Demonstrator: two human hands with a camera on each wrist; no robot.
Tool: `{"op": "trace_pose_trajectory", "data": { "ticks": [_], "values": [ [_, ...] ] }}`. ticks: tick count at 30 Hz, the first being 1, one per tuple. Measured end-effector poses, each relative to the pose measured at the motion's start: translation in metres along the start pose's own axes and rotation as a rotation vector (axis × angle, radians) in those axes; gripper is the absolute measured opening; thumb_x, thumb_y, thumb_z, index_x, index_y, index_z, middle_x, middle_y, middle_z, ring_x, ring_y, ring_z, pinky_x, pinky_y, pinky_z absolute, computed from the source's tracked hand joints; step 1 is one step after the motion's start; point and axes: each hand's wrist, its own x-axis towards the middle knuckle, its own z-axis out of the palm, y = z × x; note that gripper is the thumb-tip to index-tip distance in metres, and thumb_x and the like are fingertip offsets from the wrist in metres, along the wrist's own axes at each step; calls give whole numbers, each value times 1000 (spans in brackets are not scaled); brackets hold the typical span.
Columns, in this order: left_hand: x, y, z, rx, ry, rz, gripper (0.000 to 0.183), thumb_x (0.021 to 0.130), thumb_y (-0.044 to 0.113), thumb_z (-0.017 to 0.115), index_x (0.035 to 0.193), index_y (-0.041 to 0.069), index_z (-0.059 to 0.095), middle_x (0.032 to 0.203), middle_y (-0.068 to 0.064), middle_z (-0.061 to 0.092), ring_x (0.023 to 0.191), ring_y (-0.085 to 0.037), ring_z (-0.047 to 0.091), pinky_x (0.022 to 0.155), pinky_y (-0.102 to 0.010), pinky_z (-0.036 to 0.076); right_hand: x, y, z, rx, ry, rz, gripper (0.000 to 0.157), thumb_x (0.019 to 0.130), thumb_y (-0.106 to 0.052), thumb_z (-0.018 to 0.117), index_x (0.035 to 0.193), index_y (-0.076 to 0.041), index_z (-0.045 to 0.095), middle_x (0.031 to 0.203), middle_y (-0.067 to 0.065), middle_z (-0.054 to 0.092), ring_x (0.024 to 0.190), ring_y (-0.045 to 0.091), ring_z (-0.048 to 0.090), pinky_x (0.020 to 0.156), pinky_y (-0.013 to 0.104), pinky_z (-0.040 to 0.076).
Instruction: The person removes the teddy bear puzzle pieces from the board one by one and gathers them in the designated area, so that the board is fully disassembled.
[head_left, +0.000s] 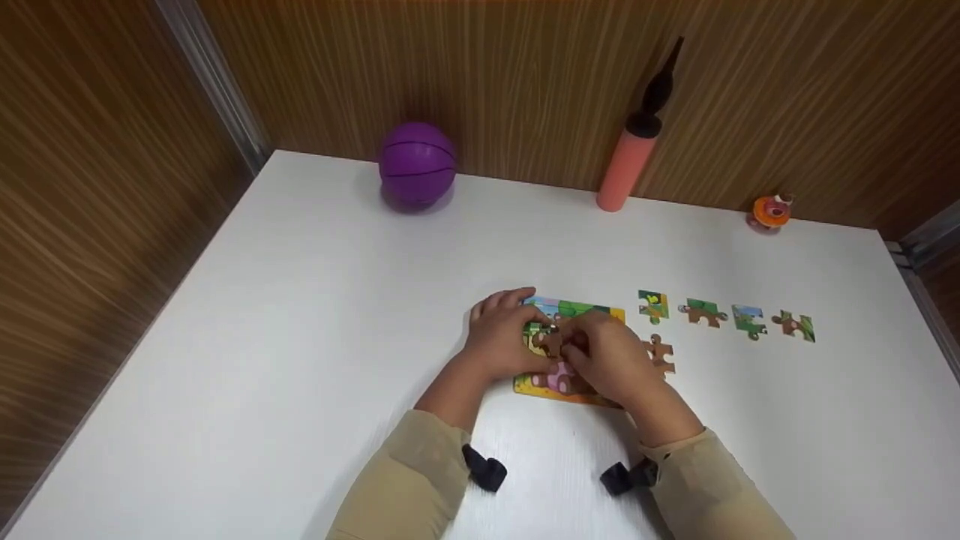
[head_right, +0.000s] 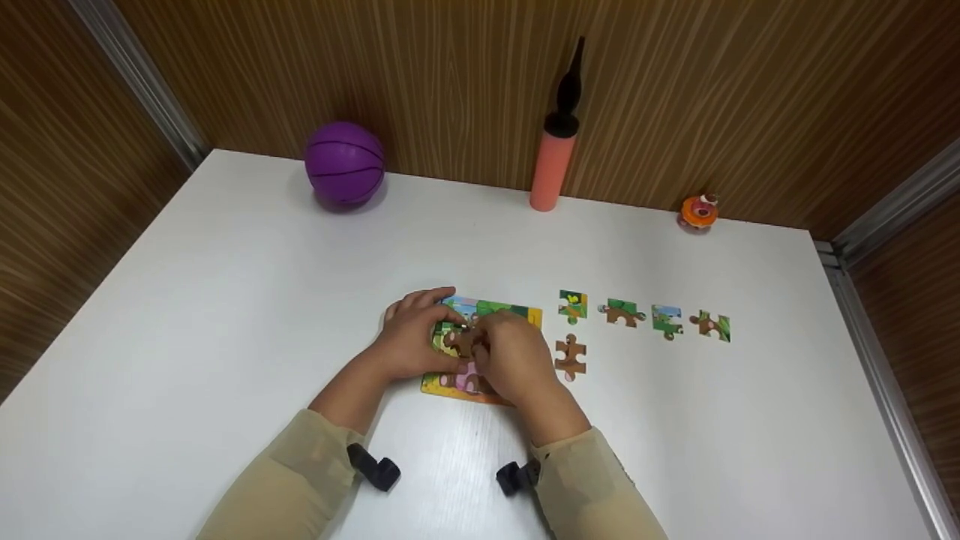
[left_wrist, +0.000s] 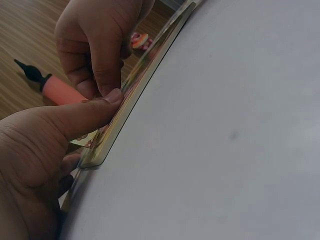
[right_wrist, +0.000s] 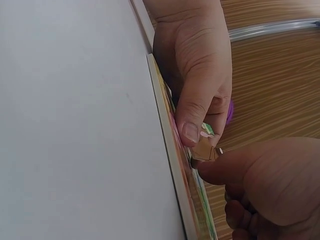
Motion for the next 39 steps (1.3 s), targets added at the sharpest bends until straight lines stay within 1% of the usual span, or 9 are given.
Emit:
{"op": "trace_pose_trajectory", "data": {
  "ticks": [5, 8, 10, 15, 20, 24, 30, 36, 39],
  "values": [
    [0, 0, 0, 23, -1, 2, 71, 76, 59, 90, 133, 23, 69, 170, 4, 34, 155, -24, 26, 124, -51, 17, 0, 3, -4, 4, 12, 7, 11, 98, -2, 72, 109, -3, 73, 100, 9, 65, 85, 23, 59, 73, 38, 52],
    [0, 1, 1, 26, -6, -3, 76, 76, 59, 91, 137, 21, 68, 170, 4, 34, 156, -24, 25, 125, -51, 17, 0, 7, -9, 35, 16, 17, 12, 98, -1, 72, 110, -2, 74, 102, 10, 66, 86, 25, 60, 75, 39, 55],
    [0, 1, 1, 20, -5, -4, 74, 76, 58, 91, 136, 20, 69, 170, 4, 34, 155, -25, 25, 125, -51, 16, 1, 11, -12, 64, 16, 32, 12, 98, 0, 72, 110, -2, 74, 101, 11, 67, 87, 25, 61, 75, 40, 56],
    [-1, 0, 1, -7, 12, 8, 62, 76, 54, 93, 125, 22, 73, 169, 3, 36, 155, -26, 27, 124, -52, 17, 1, 20, -23, 106, 24, 62, 11, 98, 2, 72, 109, -1, 73, 101, 12, 67, 88, 26, 61, 76, 40, 57],
    [0, 0, 2, -11, 21, 11, 61, 75, 53, 94, 125, 24, 73, 168, 3, 37, 155, -26, 27, 124, -52, 17, 0, 28, -30, 131, 23, 95, 12, 98, 1, 71, 110, 0, 70, 100, 13, 66, 88, 26, 60, 75, 39, 55],
    [0, 0, 2, 0, 22, 11, 61, 75, 53, 94, 125, 25, 73, 168, 3, 37, 155, -26, 28, 124, -52, 17, 0, 33, -35, 138, 27, 97, 11, 98, 0, 71, 109, 0, 70, 98, 12, 67, 87, 25, 59, 73, 38, 54],
    [-1, 1, 2, -5, 15, 13, 60, 76, 52, 93, 125, 24, 73, 169, 2, 36, 155, -27, 27, 125, -53, 16, 0, 43, -43, 126, 36, 98, 10, 97, -2, 73, 107, 0, 72, 94, 10, 67, 84, 24, 58, 69, 33, 51],
    [0, 1, 3, -2, 23, 14, 59, 77, 53, 93, 125, 25, 73, 169, 2, 36, 155, -27, 27, 125, -53, 17, -3, 51, -54, 131, 39, 132, 11, 98, -5, 72, 108, 0, 73, 92, 12, 64, 73, 22, 56, 55, 30, 48],
    [0, 0, 3, -10, 24, 16, 59, 77, 53, 93, 125, 25, 73, 169, 2, 36, 155, -27, 27, 124, -54, 17, -5, 54, -60, 135, 33, 148, 13, 99, -7, 71, 110, 1, 73, 91, 12, 62, 71, 21, 57, 52, 29, 48]
  ]
}}
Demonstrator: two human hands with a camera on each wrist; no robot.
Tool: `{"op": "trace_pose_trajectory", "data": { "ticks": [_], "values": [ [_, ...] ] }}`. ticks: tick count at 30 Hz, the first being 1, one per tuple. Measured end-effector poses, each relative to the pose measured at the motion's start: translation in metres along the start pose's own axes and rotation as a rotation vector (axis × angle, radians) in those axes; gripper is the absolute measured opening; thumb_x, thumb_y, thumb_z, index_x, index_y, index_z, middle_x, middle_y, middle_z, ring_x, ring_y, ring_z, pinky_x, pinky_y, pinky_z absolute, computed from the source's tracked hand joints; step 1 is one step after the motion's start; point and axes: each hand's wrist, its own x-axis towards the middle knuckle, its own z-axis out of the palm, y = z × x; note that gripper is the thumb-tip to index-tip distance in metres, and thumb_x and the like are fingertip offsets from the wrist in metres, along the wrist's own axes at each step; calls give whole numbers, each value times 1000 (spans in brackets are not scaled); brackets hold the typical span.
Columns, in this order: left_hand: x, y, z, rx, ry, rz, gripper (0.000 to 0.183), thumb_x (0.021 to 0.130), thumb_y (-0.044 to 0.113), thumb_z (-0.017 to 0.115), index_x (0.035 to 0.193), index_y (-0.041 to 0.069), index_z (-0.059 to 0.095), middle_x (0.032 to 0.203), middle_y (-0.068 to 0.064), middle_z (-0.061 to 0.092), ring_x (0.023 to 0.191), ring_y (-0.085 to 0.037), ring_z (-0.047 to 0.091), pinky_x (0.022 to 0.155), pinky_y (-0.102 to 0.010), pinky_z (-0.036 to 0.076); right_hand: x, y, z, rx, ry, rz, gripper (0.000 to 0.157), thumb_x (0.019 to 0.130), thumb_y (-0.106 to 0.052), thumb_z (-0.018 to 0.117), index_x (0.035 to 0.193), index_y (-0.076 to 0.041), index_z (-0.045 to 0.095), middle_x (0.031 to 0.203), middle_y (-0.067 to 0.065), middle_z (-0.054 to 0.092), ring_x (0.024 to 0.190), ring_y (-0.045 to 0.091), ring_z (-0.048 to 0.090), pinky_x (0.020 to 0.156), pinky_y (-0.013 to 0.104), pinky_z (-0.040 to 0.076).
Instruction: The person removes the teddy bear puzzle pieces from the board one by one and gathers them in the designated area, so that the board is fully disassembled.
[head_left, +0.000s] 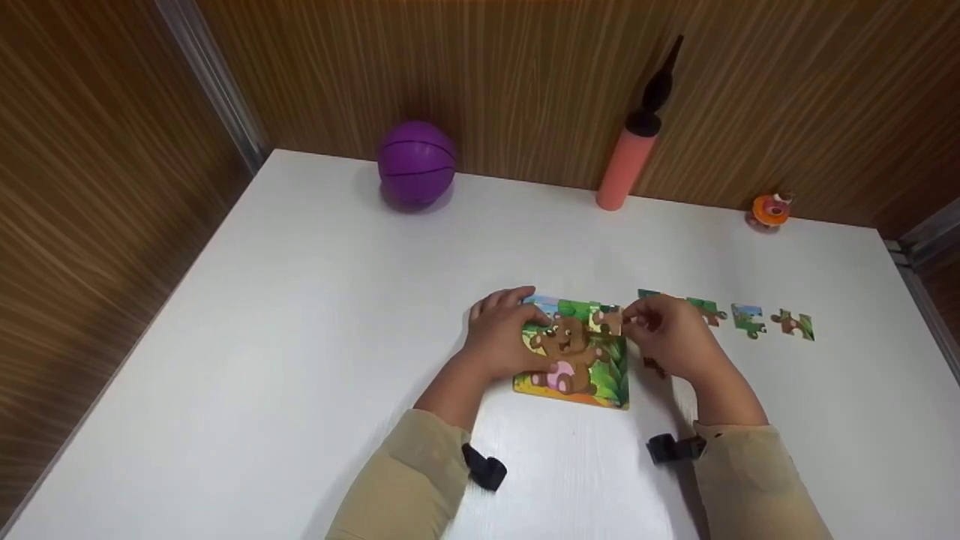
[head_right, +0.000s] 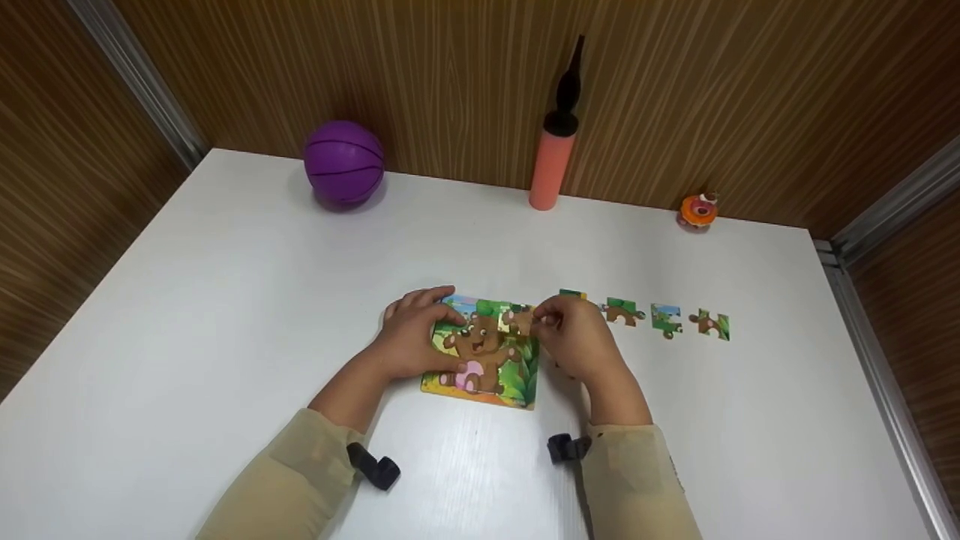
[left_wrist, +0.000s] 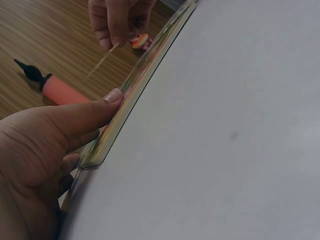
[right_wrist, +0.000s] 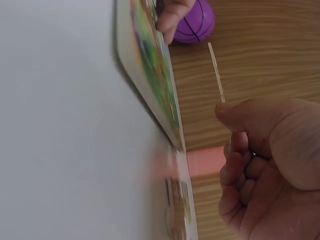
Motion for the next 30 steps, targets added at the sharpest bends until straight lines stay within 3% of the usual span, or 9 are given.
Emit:
{"op": "trace_pose_trajectory", "data": {
  "ticks": [5, 10, 14, 21, 30],
  "values": [
    [0, 0, -1, -18, -6, -6, 59, 77, 52, 93, 124, 24, 73, 169, 2, 36, 155, -27, 26, 124, -54, 16, 0, 6, -10, 29, -14, 32, 13, 100, -7, 69, 110, 1, 71, 89, 12, 61, 70, 22, 58, 53, 28, 49],
    [-1, 1, -3, -23, -7, -7, 59, 77, 52, 93, 125, 23, 73, 169, 2, 36, 156, -27, 26, 125, -54, 15, -1, 13, -19, 31, -29, 57, 15, 100, -5, 67, 112, 2, 72, 92, 13, 61, 80, 26, 55, 57, 28, 50],
    [-1, 1, -3, -26, -6, -6, 59, 77, 51, 93, 124, 23, 73, 169, 1, 36, 155, -27, 26, 125, -54, 15, -3, 17, -26, 63, -60, 108, 17, 101, -3, 65, 116, 3, 70, 94, 15, 64, 81, 27, 61, 61, 31, 55],
    [1, 0, 0, -29, -7, -5, 60, 76, 52, 93, 124, 23, 73, 169, 1, 36, 155, -27, 26, 125, -53, 15, -7, 33, -40, 1, -38, 116, 16, 98, -5, 70, 112, 2, 73, 92, 12, 63, 85, 27, 53, 62, 28, 47],
    [-1, -1, -2, -26, -2, -1, 60, 77, 54, 92, 125, 24, 73, 169, 2, 36, 155, -27, 26, 124, -54, 16, -14, 56, -60, 7, -54, 167, 22, 95, -10, 75, 112, 5, 73, 90, 8, 64, 82, 21, 53, 62, 27, 48]
  ]
}}
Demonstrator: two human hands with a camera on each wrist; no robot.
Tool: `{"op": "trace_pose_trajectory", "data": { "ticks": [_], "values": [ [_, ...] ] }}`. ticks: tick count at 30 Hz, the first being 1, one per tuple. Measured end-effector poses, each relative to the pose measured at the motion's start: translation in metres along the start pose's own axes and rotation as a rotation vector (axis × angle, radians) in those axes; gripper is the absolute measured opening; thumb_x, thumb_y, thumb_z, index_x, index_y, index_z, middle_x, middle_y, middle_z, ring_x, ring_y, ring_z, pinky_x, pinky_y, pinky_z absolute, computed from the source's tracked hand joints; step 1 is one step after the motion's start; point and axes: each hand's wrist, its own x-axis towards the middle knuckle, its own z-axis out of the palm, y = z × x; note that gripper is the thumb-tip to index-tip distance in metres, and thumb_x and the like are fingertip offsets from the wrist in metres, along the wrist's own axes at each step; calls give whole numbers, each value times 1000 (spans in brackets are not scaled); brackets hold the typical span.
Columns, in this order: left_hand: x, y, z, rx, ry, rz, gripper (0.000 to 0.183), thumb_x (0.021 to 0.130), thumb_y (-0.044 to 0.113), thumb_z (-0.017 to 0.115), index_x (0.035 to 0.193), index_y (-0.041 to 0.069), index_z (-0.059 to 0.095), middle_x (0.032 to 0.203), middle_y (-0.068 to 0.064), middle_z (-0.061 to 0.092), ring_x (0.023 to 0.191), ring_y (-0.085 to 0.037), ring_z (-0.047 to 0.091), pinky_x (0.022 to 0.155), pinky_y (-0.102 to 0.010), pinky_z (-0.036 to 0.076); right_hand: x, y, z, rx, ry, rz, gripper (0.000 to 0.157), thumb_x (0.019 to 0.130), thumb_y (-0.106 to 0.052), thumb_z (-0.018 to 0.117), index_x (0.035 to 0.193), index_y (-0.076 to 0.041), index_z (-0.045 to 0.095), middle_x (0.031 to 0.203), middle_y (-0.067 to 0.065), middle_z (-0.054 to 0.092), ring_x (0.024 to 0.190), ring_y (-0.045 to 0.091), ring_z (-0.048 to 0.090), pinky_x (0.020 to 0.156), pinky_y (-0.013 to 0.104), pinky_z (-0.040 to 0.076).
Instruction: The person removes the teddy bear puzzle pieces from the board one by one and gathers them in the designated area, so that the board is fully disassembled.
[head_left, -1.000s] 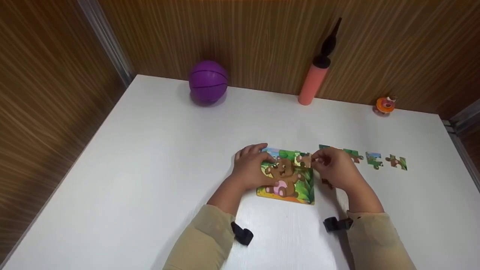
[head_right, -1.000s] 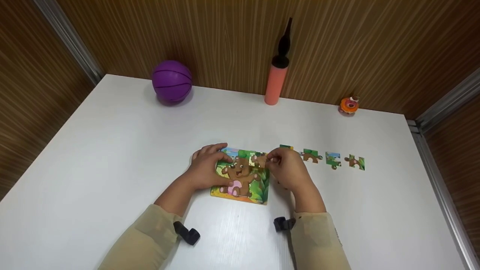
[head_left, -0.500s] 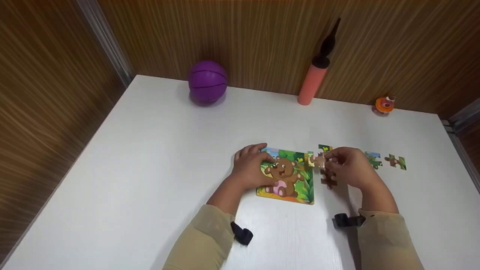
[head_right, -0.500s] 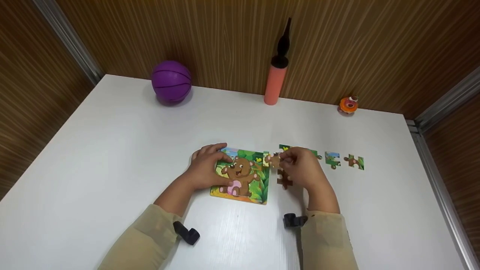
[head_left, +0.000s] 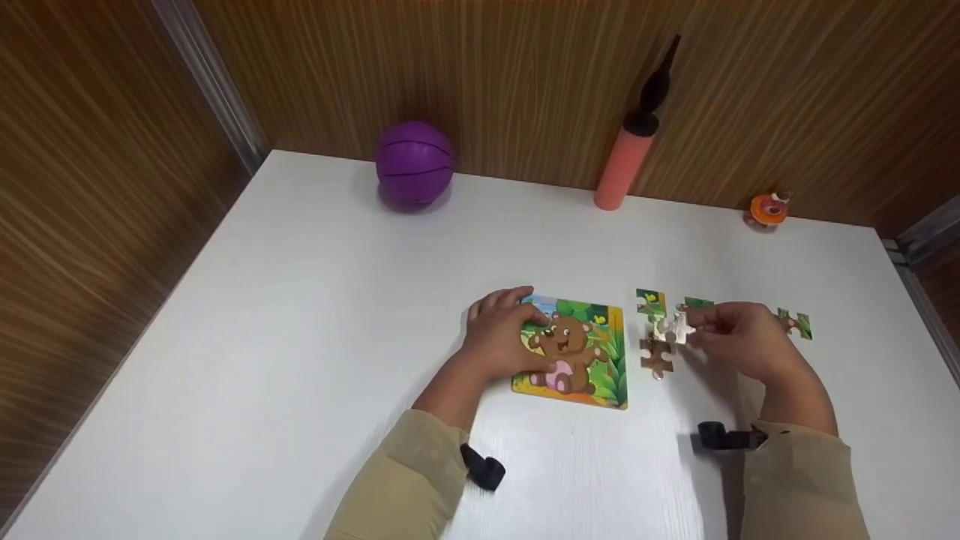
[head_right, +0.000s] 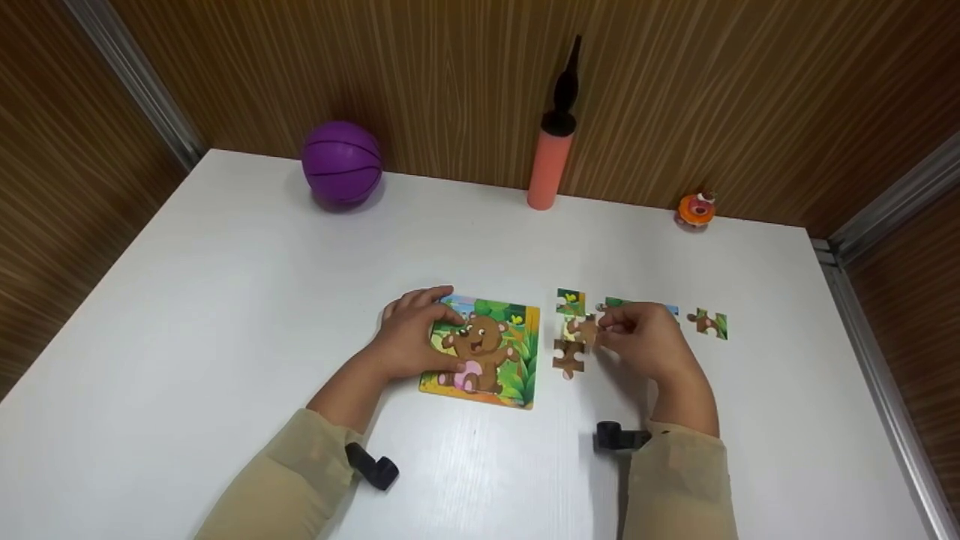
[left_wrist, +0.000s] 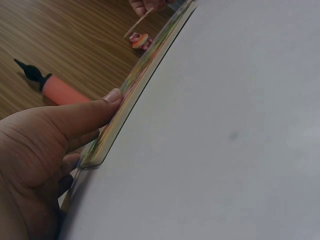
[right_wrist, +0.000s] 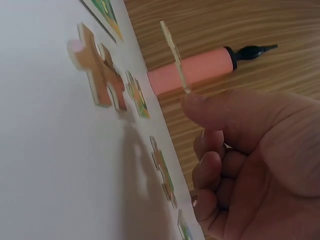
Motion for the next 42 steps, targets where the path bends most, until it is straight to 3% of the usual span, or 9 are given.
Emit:
{"op": "trace_pose_trajectory", "data": {
  "ticks": [6, 17, 29, 42],
  "values": [
    [-1, 1, -1, -2, 1, 3, 58, 77, 51, 93, 124, 23, 74, 168, 1, 37, 155, -27, 27, 124, -54, 16, -2, 8, -3, 5, -15, 9, 25, 95, -10, 77, 113, 7, 72, 90, 8, 66, 80, 19, 54, 61, 27, 50],
    [-1, 2, -3, 5, -6, -7, 60, 77, 52, 93, 126, 24, 73, 169, 2, 36, 155, -27, 26, 124, -53, 16, -6, 22, -13, -13, -78, 112, 28, 95, -17, 79, 117, 0, 74, 93, 6, 70, 87, 24, 57, 69, 29, 53],
    [-1, 1, -2, 5, -7, -6, 60, 76, 55, 93, 125, 25, 73, 169, 2, 35, 155, -27, 26, 124, -53, 15, -12, 38, -24, -47, -133, 107, 26, 95, -17, 80, 113, 0, 78, 99, 4, 73, 89, 21, 59, 71, 27, 54],
    [-1, 1, -2, -7, -7, -15, 61, 76, 53, 93, 126, 25, 73, 169, 2, 36, 155, -26, 25, 124, -52, 15, -14, 43, -27, -58, -156, 139, 31, 91, -22, 85, 111, 1, 79, 95, 2, 76, 87, 19, 59, 71, 28, 52]
  ]
}}
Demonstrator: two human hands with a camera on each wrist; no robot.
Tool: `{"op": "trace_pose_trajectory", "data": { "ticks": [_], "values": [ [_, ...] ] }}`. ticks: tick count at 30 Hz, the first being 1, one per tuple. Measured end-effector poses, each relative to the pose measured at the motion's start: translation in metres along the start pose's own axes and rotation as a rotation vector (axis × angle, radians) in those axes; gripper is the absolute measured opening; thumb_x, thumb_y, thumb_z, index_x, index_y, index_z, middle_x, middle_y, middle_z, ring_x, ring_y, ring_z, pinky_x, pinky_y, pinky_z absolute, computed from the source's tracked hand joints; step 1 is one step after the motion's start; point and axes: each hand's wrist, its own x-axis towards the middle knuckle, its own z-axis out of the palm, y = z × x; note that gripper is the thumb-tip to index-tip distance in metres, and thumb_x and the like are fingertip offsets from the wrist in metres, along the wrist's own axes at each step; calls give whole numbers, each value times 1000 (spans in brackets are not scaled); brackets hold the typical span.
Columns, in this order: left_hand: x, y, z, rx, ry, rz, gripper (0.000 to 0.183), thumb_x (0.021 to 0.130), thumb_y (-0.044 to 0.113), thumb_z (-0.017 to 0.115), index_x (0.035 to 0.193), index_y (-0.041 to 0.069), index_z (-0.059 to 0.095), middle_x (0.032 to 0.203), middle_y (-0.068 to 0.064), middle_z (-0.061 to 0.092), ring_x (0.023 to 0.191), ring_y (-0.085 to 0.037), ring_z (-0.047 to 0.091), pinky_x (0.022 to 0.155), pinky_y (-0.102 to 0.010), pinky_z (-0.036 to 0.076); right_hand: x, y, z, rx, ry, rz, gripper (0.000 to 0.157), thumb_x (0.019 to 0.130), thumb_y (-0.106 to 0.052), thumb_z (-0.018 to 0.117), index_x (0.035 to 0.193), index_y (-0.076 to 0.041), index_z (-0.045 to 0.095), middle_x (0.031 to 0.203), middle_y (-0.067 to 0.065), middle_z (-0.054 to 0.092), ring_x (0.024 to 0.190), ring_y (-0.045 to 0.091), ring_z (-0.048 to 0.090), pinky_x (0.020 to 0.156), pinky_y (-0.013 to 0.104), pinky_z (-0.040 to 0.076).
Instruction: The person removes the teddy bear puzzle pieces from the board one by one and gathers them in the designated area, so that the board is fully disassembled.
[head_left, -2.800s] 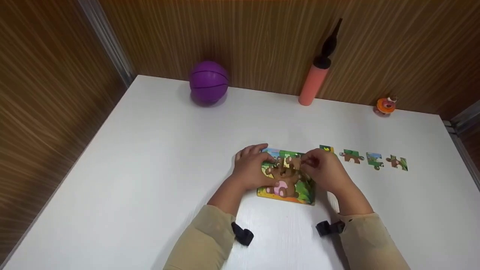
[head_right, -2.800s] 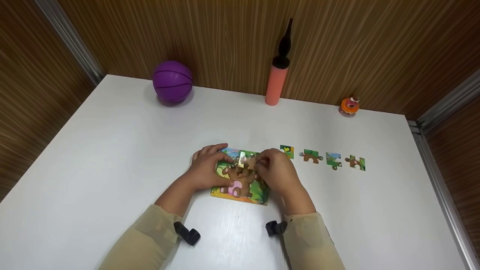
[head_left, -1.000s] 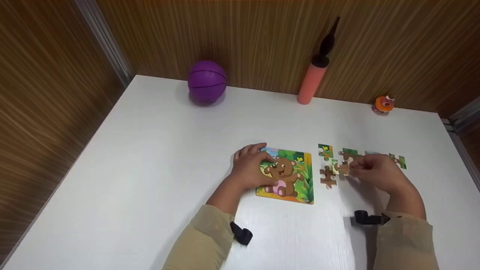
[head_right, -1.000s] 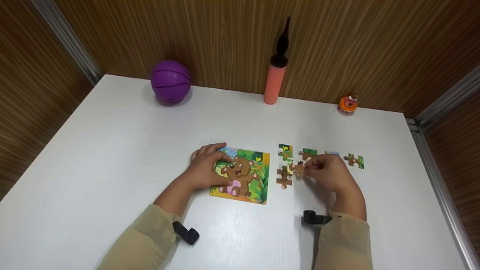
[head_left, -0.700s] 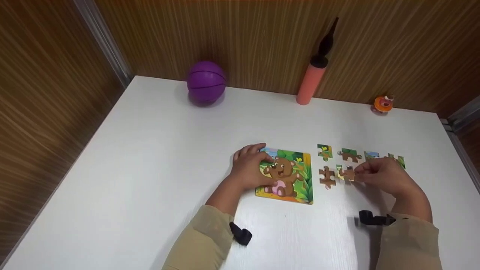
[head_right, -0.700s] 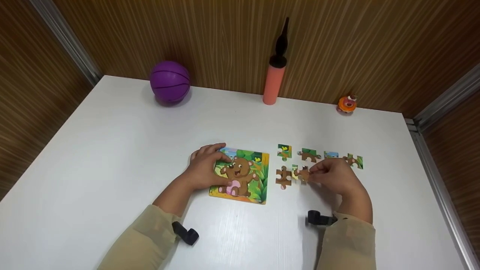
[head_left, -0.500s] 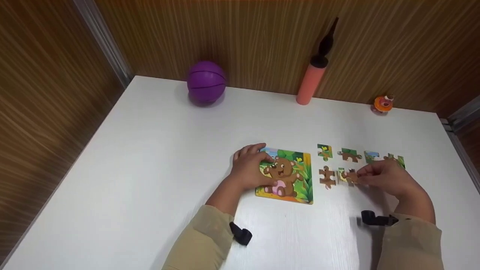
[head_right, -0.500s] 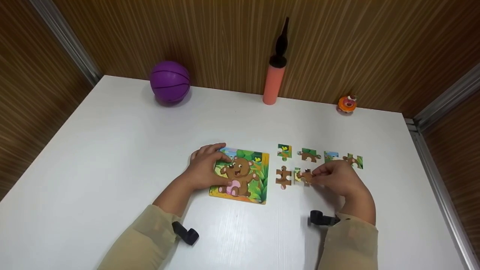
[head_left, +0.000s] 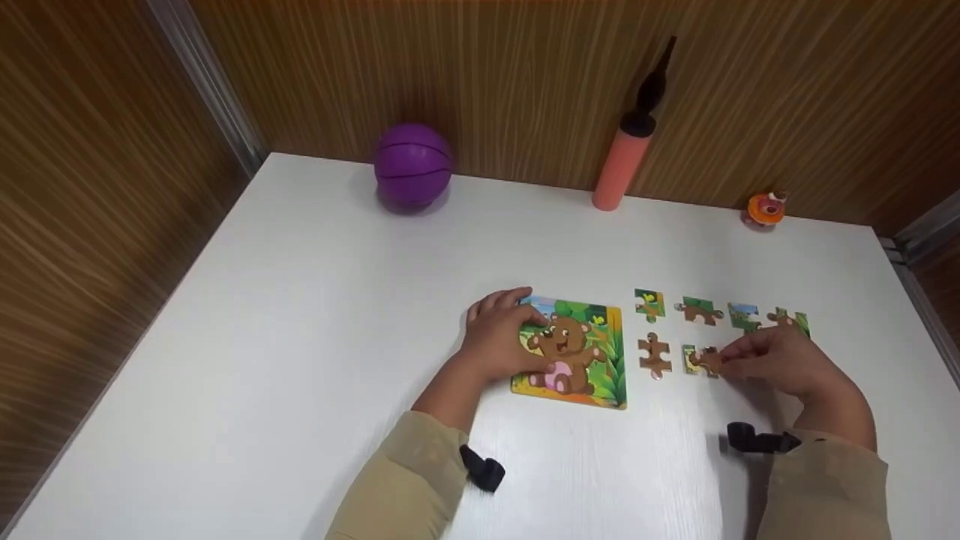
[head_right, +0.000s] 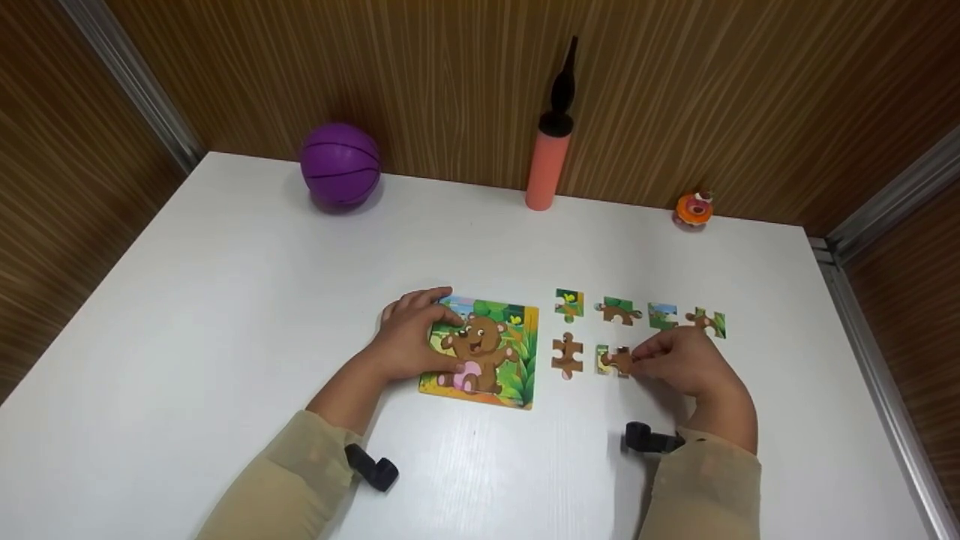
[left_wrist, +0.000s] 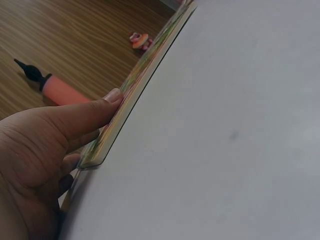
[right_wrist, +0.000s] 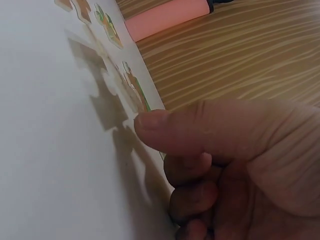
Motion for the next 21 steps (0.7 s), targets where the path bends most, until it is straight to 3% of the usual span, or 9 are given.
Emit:
{"op": "trace_pose_trajectory", "data": {
  "ticks": [8, 16, 21],
  "values": [
    [1, -2, 1, 9, -3, 1, 61, 77, 54, 93, 127, 24, 73, 169, 2, 35, 156, -27, 25, 125, -52, 15, 1, 2, 1, -37, 11, -19, 26, 91, -14, 82, 111, 3, 79, 94, 4, 77, 89, 23, 58, 71, 31, 50],
    [3, -1, 1, 19, -2, 4, 62, 76, 55, 92, 126, 25, 73, 170, 2, 35, 156, -27, 25, 125, -52, 15, 0, -2, -1, -44, 15, -6, 32, 88, -19, 85, 112, 2, 79, 95, 3, 76, 91, 24, 57, 73, 33, 50],
    [0, -1, 0, 5, 4, 12, 61, 76, 54, 93, 125, 24, 73, 169, 1, 36, 155, -28, 26, 125, -53, 15, -1, -12, 2, -19, 17, -22, 25, 92, -17, 81, 109, 1, 79, 94, 4, 77, 89, 22, 61, 71, 31, 53]
  ]
}}
